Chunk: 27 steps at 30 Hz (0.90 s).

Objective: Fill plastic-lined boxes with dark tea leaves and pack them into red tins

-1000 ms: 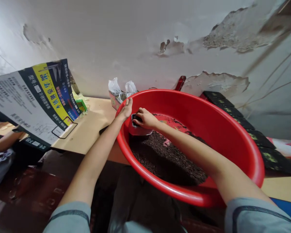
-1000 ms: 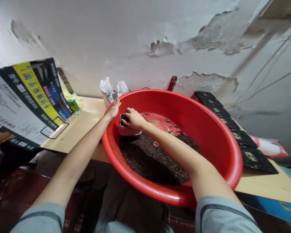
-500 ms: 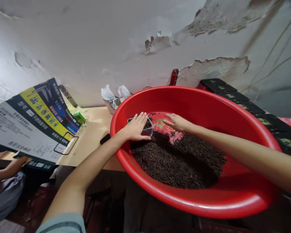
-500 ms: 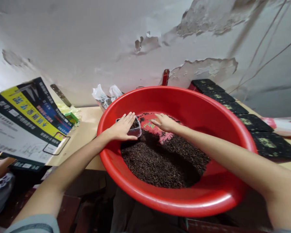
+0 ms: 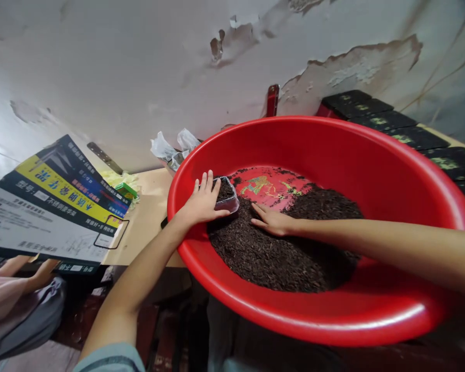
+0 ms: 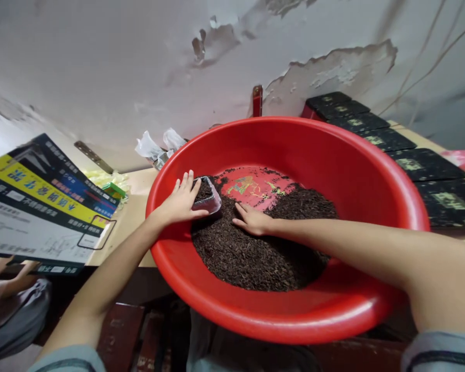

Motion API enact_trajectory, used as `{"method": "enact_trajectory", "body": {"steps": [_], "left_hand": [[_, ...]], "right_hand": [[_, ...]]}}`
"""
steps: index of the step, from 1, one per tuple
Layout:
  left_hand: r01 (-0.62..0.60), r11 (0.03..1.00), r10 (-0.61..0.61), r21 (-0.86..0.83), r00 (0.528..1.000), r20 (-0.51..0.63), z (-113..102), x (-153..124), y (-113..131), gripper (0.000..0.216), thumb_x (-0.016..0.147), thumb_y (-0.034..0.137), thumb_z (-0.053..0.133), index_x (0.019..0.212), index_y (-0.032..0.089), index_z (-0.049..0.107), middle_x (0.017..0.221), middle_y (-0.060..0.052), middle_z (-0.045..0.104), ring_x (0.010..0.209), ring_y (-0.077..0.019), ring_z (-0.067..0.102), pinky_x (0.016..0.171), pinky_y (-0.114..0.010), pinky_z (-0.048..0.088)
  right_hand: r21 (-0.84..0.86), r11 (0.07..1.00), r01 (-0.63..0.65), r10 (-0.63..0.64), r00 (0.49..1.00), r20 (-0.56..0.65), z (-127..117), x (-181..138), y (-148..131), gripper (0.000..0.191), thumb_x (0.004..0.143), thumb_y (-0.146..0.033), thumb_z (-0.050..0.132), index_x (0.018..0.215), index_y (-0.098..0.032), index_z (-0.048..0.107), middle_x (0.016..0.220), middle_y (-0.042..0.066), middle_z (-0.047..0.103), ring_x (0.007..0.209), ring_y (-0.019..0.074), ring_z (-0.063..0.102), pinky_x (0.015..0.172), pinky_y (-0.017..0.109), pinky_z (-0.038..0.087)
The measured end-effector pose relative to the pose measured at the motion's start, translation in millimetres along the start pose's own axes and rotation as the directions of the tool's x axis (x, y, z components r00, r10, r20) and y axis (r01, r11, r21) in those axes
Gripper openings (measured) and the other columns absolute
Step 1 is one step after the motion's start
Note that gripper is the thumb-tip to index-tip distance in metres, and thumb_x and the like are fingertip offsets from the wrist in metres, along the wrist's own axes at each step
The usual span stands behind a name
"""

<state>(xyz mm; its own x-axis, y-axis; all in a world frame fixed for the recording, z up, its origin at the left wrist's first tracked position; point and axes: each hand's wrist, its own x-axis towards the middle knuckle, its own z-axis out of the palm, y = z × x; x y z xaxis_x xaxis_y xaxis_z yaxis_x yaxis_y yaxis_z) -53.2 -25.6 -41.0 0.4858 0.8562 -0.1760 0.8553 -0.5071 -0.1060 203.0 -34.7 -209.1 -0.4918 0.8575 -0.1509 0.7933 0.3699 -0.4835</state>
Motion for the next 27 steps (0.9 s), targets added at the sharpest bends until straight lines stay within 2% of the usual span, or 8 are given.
{"method": "enact_trajectory", "body": {"steps": [3, 6, 9, 12, 16, 20, 24, 27], "left_hand": [[-0.029, 0.994, 0.020, -0.102, 0.996, -0.082, 0.1, 3.3, -3.8, 0.107, 0.089, 0.071, 0.059, 0.166, 0.008, 0.019, 0.172, -0.024, -0.010, 0.159, -0.0438, -0.008, 0.127, -0.063, 0.006], [-0.055, 0.970, 0.006, -0.239, 0.979, -0.201, -1.9, 7.5, -11.0, 0.092, 0.098, 0.073, 0.039, 0.167, 0.015, 0.020, 0.175, -0.018, 0.000, 0.162, -0.0345, -0.003, 0.130, -0.058, 0.002], [-0.089, 0.924, -0.030, -0.373, 0.953, -0.300, -3.4, 10.8, -19.3, 0.077, 0.104, 0.067, 0.019, 0.167, 0.023, 0.019, 0.176, -0.012, 0.012, 0.163, -0.0251, 0.007, 0.131, -0.050, 0.004], [-0.091, 0.888, -0.072, -0.450, 0.940, -0.332, -1.7, 12.6, -24.9, 0.079, 0.104, 0.066, 0.014, 0.167, 0.019, 0.018, 0.175, -0.014, 0.016, 0.162, -0.0255, 0.011, 0.131, -0.047, 0.008], [-0.163, 0.924, 0.068, -0.346, 0.960, -0.270, 6.0, 11.7, -20.9, 0.084, 0.102, 0.067, 0.029, 0.167, 0.015, 0.016, 0.175, -0.015, 0.009, 0.163, -0.0276, 0.003, 0.132, -0.047, 0.005], [-0.261, 0.946, 0.248, -0.193, 0.965, -0.091, 14.1, 8.9, -13.0, 0.101, 0.093, 0.065, 0.055, 0.167, 0.011, 0.013, 0.174, -0.019, 0.005, 0.162, -0.0325, 0.000, 0.132, -0.049, 0.000], [-0.233, 0.951, 0.220, -0.202, 0.972, -0.087, 17.2, 7.8, -17.2, 0.115, 0.088, 0.063, 0.061, 0.166, 0.006, -0.001, 0.172, -0.023, -0.011, 0.160, -0.0343, -0.012, 0.131, -0.051, -0.001], [-0.220, 0.937, 0.214, -0.270, 0.975, -0.050, 15.0, 6.6, -27.4, 0.132, 0.079, 0.071, 0.068, 0.166, 0.008, -0.008, 0.170, -0.025, -0.017, 0.157, -0.0371, -0.020, 0.129, -0.056, -0.004]], "right_hand": [[0.050, 0.999, 0.003, 0.001, 0.996, -0.084, 10.4, 0.4, -17.2, 0.083, 0.100, -0.066, 0.028, 0.156, -0.007, 0.044, 0.156, 0.025, 0.047, 0.146, 0.0352, 0.046, 0.123, 0.048, 0.036], [0.090, 0.996, -0.001, 0.015, 0.988, -0.153, 13.4, 1.0, -27.6, 0.059, 0.102, -0.053, 0.036, 0.132, -0.010, 0.064, 0.131, 0.025, 0.066, 0.124, 0.0336, 0.064, 0.110, 0.047, 0.049], [0.179, 0.982, -0.066, 0.086, 0.991, -0.103, 7.7, -0.4, -31.6, 0.039, 0.102, -0.045, 0.043, 0.108, -0.016, 0.068, 0.107, 0.019, 0.074, 0.101, 0.0295, 0.072, 0.093, 0.042, 0.056], [0.209, 0.967, -0.147, 0.150, 0.989, -0.002, -5.0, -2.0, -36.6, 0.038, 0.102, -0.048, 0.043, 0.090, -0.019, 0.064, 0.091, 0.014, 0.075, 0.085, 0.0265, 0.071, 0.079, 0.037, 0.054], [0.241, 0.960, -0.144, 0.152, 0.988, -0.017, -32.2, 2.7, -47.0, 0.041, 0.100, -0.049, 0.043, 0.075, -0.021, 0.059, 0.081, 0.009, 0.072, 0.074, 0.0226, 0.066, 0.068, 0.032, 0.047], [0.282, 0.955, -0.090, 0.146, 0.972, -0.185, -73.6, 10.7, -57.2, 0.046, 0.099, -0.054, 0.042, 0.069, -0.021, 0.053, 0.067, 0.002, 0.061, 0.066, 0.0178, 0.057, 0.063, 0.030, 0.040], [0.334, 0.942, 0.015, 0.118, 0.919, -0.375, -117.0, 16.0, -77.8, 0.053, 0.098, -0.063, 0.043, 0.065, -0.022, 0.046, 0.062, 0.000, 0.052, 0.058, 0.0134, 0.044, 0.060, 0.030, 0.035], [0.329, 0.939, 0.099, 0.069, 0.884, -0.462, -137.3, 27.0, -102.3, 0.053, 0.098, -0.062, 0.047, 0.065, -0.021, 0.049, 0.061, 0.000, 0.052, 0.059, 0.0131, 0.044, 0.061, 0.030, 0.035]]}}
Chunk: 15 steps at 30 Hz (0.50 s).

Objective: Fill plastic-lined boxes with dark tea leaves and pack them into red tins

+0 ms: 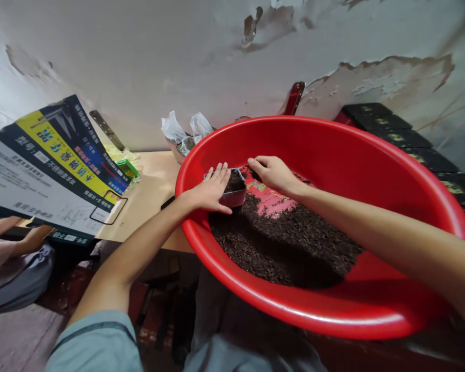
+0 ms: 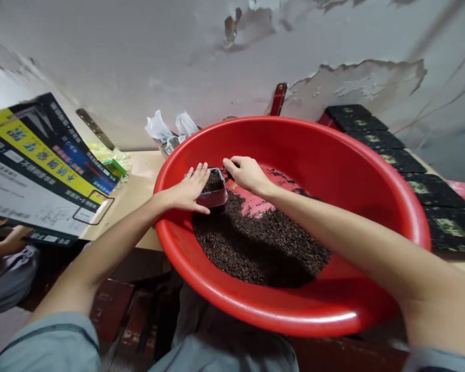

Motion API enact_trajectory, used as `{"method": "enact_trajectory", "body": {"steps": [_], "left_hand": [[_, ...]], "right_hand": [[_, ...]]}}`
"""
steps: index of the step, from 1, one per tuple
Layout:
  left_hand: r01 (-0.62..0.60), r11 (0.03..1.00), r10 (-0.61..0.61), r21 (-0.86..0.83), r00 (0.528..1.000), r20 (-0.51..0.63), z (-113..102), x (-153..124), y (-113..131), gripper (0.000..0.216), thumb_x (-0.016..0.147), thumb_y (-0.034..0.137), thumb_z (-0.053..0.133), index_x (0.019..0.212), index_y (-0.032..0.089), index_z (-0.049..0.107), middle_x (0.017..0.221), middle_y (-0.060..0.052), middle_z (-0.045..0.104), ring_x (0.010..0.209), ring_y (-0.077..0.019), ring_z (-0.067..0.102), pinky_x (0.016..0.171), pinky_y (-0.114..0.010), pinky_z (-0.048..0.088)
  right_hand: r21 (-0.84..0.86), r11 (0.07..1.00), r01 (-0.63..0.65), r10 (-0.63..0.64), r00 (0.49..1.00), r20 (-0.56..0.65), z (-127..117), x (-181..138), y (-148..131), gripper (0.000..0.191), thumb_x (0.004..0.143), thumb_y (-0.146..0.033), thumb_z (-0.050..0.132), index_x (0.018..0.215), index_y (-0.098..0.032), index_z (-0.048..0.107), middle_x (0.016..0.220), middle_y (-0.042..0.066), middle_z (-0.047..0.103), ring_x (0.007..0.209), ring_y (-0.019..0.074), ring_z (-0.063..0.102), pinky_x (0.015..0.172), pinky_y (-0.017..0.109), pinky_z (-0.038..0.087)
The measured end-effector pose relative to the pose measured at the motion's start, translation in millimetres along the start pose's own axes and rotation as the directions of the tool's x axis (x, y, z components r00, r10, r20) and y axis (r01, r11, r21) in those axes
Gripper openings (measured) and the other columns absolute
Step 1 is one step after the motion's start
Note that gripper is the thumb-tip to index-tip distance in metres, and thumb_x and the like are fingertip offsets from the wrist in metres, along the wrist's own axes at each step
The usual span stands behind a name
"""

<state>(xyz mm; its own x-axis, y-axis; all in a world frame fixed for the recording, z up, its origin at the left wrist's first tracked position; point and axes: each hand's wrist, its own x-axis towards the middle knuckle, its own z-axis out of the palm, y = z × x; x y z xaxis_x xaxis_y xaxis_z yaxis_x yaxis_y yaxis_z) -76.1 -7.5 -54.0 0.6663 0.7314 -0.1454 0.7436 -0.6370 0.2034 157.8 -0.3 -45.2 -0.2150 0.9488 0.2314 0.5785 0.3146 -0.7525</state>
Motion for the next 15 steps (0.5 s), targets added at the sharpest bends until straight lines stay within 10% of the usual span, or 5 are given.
{"method": "enact_trajectory", "body": {"steps": [6, 15], "left_hand": [[0.147, 0.967, -0.174, -0.206, 0.978, -0.119, -16.7, -30.3, -29.1, 0.136, 0.078, 0.068, 0.069, 0.164, 0.010, -0.018, 0.168, -0.023, -0.024, 0.155, -0.0365, -0.025, 0.129, -0.055, -0.004], [0.181, 0.963, -0.217, -0.199, 0.960, -0.177, -6.4, -62.5, -26.0, 0.110, 0.083, 0.045, 0.064, 0.165, 0.006, 0.002, 0.172, -0.026, -0.005, 0.161, -0.0325, -0.003, 0.131, -0.047, 0.008]], "right_hand": [[-0.065, 0.986, 0.152, -0.155, 0.987, -0.049, 37.4, 36.1, -39.4, 0.039, 0.103, -0.042, 0.052, 0.075, -0.017, 0.064, 0.075, 0.004, 0.069, 0.069, 0.0152, 0.059, 0.071, 0.027, 0.039], [-0.173, 0.893, 0.416, -0.381, 0.902, 0.203, 70.6, 47.6, -41.9, 0.038, 0.104, -0.040, 0.050, 0.101, -0.012, 0.076, 0.101, 0.014, 0.076, 0.091, 0.0226, 0.068, 0.086, 0.032, 0.049]]}}
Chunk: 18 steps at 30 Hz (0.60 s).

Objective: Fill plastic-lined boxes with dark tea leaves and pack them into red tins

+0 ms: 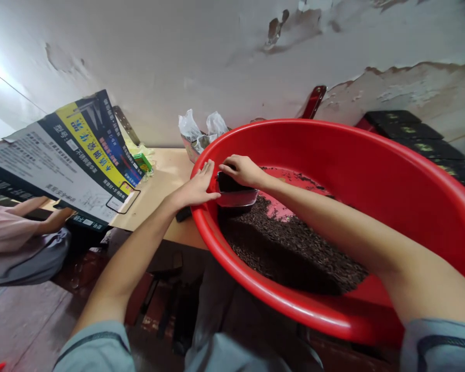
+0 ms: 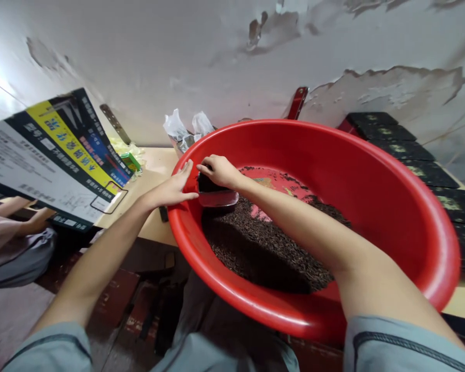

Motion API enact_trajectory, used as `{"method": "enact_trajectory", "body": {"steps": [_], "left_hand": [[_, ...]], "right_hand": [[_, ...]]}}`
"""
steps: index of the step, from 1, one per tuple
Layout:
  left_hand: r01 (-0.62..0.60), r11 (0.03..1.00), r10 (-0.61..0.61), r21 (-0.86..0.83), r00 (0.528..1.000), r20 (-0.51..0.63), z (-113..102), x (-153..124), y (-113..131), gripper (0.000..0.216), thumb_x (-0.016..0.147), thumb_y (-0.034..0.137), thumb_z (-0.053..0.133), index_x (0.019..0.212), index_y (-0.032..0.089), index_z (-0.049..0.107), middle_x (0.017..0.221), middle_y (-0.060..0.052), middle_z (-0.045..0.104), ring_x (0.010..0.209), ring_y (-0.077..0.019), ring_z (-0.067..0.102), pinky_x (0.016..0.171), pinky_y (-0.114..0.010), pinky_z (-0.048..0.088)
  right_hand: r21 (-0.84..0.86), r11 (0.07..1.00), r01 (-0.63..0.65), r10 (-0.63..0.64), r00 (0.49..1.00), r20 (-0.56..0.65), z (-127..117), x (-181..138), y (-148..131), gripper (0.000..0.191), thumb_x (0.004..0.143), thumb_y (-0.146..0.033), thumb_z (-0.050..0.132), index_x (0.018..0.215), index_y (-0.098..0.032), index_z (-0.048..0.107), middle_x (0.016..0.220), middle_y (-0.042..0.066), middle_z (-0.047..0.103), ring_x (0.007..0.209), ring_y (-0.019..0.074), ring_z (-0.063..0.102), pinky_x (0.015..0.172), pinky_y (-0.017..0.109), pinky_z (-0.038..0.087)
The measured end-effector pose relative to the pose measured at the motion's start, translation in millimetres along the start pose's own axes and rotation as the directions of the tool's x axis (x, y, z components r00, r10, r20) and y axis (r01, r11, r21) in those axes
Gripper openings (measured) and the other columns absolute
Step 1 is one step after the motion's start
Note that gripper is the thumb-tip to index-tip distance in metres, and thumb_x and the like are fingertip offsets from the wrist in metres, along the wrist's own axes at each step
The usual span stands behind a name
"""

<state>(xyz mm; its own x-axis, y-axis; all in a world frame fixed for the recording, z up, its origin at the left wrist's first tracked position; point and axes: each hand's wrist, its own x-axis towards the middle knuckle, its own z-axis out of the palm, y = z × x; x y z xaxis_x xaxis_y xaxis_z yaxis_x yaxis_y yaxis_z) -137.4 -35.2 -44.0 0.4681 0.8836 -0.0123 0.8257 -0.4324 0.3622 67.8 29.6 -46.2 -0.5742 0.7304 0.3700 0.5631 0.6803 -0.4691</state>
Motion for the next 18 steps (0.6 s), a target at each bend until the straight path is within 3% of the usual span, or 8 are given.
{"method": "enact_trajectory", "body": {"steps": [4, 6, 8, 11, 14, 18], "left_hand": [[-0.092, 0.994, 0.089, 0.053, 0.995, 0.055, 6.4, -0.3, 14.7, 0.099, 0.088, 0.040, 0.058, 0.165, 0.009, 0.005, 0.173, -0.023, 0.002, 0.162, -0.0288, 0.000, 0.131, -0.046, 0.012], [-0.122, 0.988, 0.112, 0.092, 0.988, 0.102, 12.4, 1.5, 17.3, 0.099, 0.088, 0.040, 0.057, 0.165, 0.008, 0.004, 0.173, -0.023, 0.000, 0.161, -0.0298, -0.001, 0.131, -0.048, 0.013], [-0.137, 0.980, 0.117, 0.146, 0.983, 0.138, 19.1, 4.8, 18.3, 0.099, 0.088, 0.039, 0.058, 0.166, 0.009, 0.005, 0.173, -0.023, -0.003, 0.161, -0.0324, -0.003, 0.130, -0.051, 0.013], [-0.145, 0.964, 0.112, 0.221, 0.982, 0.153, 27.1, 12.9, 22.2, 0.101, 0.086, 0.041, 0.060, 0.166, 0.010, 0.007, 0.173, -0.022, -0.005, 0.161, -0.0358, -0.005, 0.130, -0.055, 0.012], [-0.110, 0.957, 0.074, 0.269, 0.987, 0.140, 29.5, 20.2, 30.1, 0.105, 0.084, 0.040, 0.063, 0.165, 0.005, 0.007, 0.172, -0.025, -0.007, 0.160, -0.0380, -0.007, 0.130, -0.057, 0.009], [-0.113, 0.959, 0.066, 0.260, 0.981, 0.182, 26.2, 17.1, 36.2, 0.104, 0.084, 0.040, 0.064, 0.164, 0.000, 0.010, 0.171, -0.028, -0.005, 0.160, -0.0365, -0.006, 0.131, -0.050, 0.008]], "right_hand": [[0.013, 0.997, 0.076, -0.076, 0.997, -0.011, -18.0, -26.7, 20.1, 0.047, 0.105, -0.047, 0.044, 0.127, -0.015, 0.072, 0.129, 0.016, 0.070, 0.121, 0.0281, 0.066, 0.107, 0.044, 0.049], [-0.009, 0.993, 0.120, -0.120, 0.993, 0.001, -25.0, -50.0, 32.2, 0.059, 0.104, -0.053, 0.044, 0.148, -0.017, 0.057, 0.154, 0.015, 0.054, 0.142, 0.0297, 0.051, 0.119, 0.049, 0.042], [-0.062, 0.979, 0.194, -0.187, 0.977, 0.104, -25.3, -74.1, 43.3, 0.072, 0.102, -0.060, 0.046, 0.160, -0.017, 0.041, 0.166, 0.016, 0.037, 0.154, 0.0310, 0.036, 0.125, 0.053, 0.033], [-0.163, 0.941, 0.296, -0.252, 0.936, 0.247, -13.7, -97.4, 55.5, 0.085, 0.098, -0.063, 0.050, 0.163, -0.010, 0.032, 0.169, 0.021, 0.025, 0.158, 0.0357, 0.025, 0.128, 0.059, 0.025], [-0.253, 0.926, 0.280, -0.230, 0.950, 0.210, 1.4, -98.3, 59.3, 0.087, 0.099, -0.061, 0.048, 0.164, -0.007, 0.027, 0.170, 0.024, 0.019, 0.159, 0.0382, 0.019, 0.128, 0.062, 0.020], [-0.258, 0.935, 0.243, -0.201, 0.963, 0.178, 9.9, -88.6, 53.0, 0.093, 0.099, -0.067, 0.044, 0.164, -0.003, 0.023, 0.169, 0.026, 0.019, 0.159, 0.0394, 0.016, 0.128, 0.061, 0.021]]}}
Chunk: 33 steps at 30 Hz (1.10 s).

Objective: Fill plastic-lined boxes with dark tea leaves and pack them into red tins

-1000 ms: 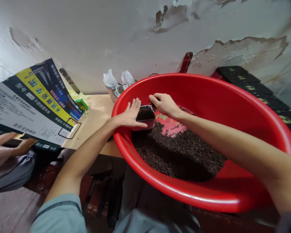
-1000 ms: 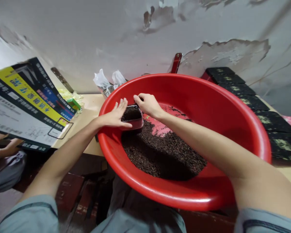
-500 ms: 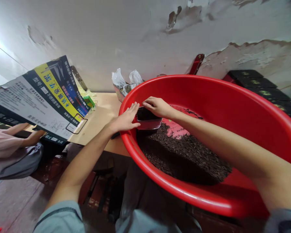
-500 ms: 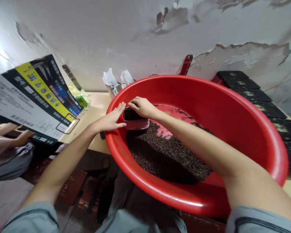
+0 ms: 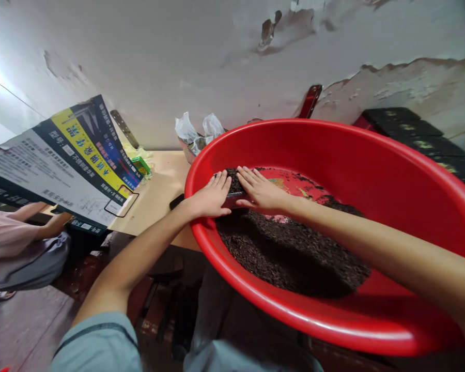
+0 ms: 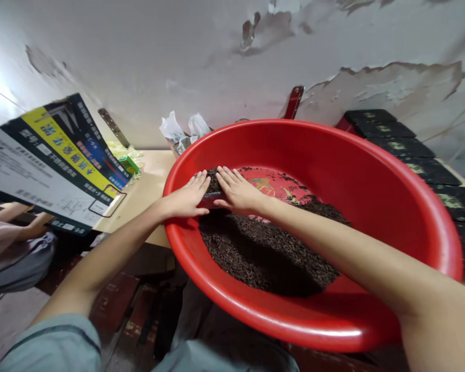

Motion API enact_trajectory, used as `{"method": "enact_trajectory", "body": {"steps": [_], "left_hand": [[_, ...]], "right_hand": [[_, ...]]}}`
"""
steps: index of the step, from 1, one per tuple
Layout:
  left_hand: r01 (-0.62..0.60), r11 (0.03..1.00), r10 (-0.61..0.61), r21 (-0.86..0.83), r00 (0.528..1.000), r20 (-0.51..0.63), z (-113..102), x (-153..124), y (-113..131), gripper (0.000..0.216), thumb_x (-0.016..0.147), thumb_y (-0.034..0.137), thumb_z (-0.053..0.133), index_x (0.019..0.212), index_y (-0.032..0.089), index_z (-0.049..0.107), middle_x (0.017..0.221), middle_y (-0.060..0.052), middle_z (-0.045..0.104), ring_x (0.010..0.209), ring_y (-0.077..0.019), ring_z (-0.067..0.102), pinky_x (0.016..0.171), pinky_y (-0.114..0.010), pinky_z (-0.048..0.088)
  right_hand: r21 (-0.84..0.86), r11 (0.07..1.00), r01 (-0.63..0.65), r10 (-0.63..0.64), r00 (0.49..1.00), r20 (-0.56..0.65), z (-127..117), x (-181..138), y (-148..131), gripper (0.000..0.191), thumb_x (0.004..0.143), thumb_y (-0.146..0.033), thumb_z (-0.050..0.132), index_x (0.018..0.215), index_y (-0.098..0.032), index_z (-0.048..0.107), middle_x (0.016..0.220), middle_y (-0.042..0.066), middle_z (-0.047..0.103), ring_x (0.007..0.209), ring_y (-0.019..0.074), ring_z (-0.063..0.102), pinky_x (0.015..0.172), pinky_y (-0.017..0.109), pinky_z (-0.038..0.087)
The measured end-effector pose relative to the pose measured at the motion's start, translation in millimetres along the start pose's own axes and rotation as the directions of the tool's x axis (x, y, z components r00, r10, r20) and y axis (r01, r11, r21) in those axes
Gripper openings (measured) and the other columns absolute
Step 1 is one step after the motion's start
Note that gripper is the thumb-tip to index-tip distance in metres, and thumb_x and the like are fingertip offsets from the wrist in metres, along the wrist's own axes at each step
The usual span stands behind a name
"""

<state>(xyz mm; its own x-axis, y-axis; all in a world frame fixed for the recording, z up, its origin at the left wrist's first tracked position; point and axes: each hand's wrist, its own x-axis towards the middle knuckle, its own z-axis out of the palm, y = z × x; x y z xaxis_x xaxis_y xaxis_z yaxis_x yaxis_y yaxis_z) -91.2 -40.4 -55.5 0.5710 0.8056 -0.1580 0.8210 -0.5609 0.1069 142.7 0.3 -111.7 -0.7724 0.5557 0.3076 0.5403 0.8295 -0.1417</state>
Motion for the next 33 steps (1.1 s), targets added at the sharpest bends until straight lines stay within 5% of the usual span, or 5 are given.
{"method": "enact_trajectory", "body": {"steps": [6, 18, 24, 33], "left_hand": [[-0.045, 0.995, 0.034, -0.085, 0.990, -0.133, 0.7, -8.7, -10.3, 0.107, 0.089, 0.046, 0.062, 0.165, 0.007, -0.002, 0.171, -0.024, -0.012, 0.159, -0.0316, -0.013, 0.132, -0.048, 0.009], [0.155, 0.986, -0.156, 0.063, 0.988, -0.001, -13.5, -0.9, 3.0, 0.110, 0.087, 0.050, 0.065, 0.162, -0.006, 0.006, 0.169, -0.033, -0.003, 0.160, -0.0396, -0.003, 0.130, -0.048, 0.010], [0.212, 0.973, -0.217, 0.088, 0.975, 0.047, -10.2, 6.7, -7.2, 0.134, 0.074, 0.055, 0.077, 0.161, -0.009, -0.001, 0.166, -0.037, -0.012, 0.158, -0.0443, -0.008, 0.130, -0.052, 0.010], [0.223, 0.973, -0.226, 0.056, 0.972, 0.065, -11.8, 5.1, -17.9, 0.144, 0.068, 0.055, 0.083, 0.162, -0.007, -0.007, 0.165, -0.036, -0.018, 0.158, -0.0456, -0.012, 0.129, -0.053, 0.008]], "right_hand": [[0.017, 0.995, 0.096, -0.095, 0.994, -0.056, -7.2, 3.2, -4.1, 0.097, 0.098, -0.066, 0.046, 0.167, -0.006, 0.012, 0.171, 0.024, 0.009, 0.160, 0.0376, 0.011, 0.129, 0.061, 0.018], [0.039, 0.992, 0.121, -0.122, 0.993, 0.011, -20.4, 31.5, -4.3, 0.096, 0.094, -0.071, 0.050, 0.161, -0.004, 0.034, 0.165, 0.026, 0.033, 0.154, 0.0402, 0.032, 0.127, 0.061, 0.023], [0.056, 0.987, 0.152, -0.153, 0.988, 0.023, -10.0, 42.3, -1.5, 0.114, 0.086, -0.081, 0.054, 0.165, -0.003, 0.023, 0.169, 0.025, 0.021, 0.158, 0.0412, 0.021, 0.128, 0.059, 0.023], [0.069, 0.975, 0.211, -0.214, 0.977, 0.027, -7.2, 38.8, 2.2, 0.110, 0.090, -0.076, 0.053, 0.166, -0.005, 0.018, 0.171, 0.023, 0.014, 0.159, 0.0397, 0.016, 0.129, 0.059, 0.019]]}}
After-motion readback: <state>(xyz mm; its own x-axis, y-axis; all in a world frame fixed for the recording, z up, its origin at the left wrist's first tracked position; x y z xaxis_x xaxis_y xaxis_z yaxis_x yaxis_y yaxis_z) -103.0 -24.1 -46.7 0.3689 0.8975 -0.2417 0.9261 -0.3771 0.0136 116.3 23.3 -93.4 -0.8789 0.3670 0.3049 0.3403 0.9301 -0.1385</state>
